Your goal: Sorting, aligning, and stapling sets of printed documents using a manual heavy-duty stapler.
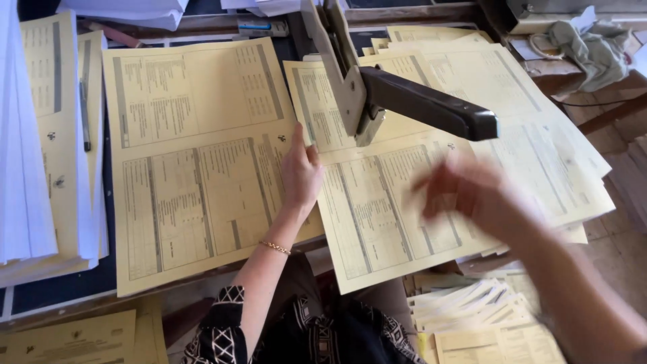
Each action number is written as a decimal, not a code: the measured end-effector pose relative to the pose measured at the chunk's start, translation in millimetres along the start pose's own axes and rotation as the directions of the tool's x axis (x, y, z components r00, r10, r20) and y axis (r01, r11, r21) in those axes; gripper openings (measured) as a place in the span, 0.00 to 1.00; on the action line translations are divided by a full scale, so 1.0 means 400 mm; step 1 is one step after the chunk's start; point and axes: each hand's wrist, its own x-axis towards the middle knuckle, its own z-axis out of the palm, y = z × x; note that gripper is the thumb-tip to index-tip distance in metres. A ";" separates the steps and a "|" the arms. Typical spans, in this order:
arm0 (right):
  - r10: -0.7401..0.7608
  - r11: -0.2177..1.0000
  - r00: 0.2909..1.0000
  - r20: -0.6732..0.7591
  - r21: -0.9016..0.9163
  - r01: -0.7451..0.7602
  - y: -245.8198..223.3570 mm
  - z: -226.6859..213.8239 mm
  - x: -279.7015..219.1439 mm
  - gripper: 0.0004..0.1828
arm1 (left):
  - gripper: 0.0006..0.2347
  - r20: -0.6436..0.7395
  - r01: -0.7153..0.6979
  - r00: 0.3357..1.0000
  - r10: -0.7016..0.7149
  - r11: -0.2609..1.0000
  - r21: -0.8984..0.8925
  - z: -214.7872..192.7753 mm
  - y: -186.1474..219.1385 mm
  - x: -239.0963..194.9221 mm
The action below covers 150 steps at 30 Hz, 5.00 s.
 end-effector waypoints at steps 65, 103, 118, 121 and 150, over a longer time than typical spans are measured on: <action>-0.105 0.991 0.965 0.239 0.106 0.082 0.200 0.248 0.202 0.32 | 0.12 0.287 0.394 0.836 -0.468 0.875 0.279 -0.192 -0.048 0.162; -0.455 0.887 0.863 0.218 0.028 0.461 0.218 0.223 0.145 0.26 | 0.41 0.002 0.093 0.995 -0.097 0.967 0.236 -0.704 0.310 -0.042; -0.817 0.569 0.566 0.111 0.000 0.822 0.041 0.273 0.282 0.19 | 0.20 -0.151 -0.216 0.967 0.207 0.975 -0.048 -0.746 0.302 0.018; -0.740 0.672 0.671 -0.049 -0.077 0.736 0.041 0.273 0.240 0.13 | 0.08 -0.168 0.006 0.986 0.007 0.997 0.079 -0.753 0.318 0.011; -0.402 0.745 0.874 -0.274 -0.653 0.138 0.333 -0.061 0.312 0.29 | 0.38 0.228 0.458 0.880 -0.417 0.872 -0.173 -0.372 0.163 0.056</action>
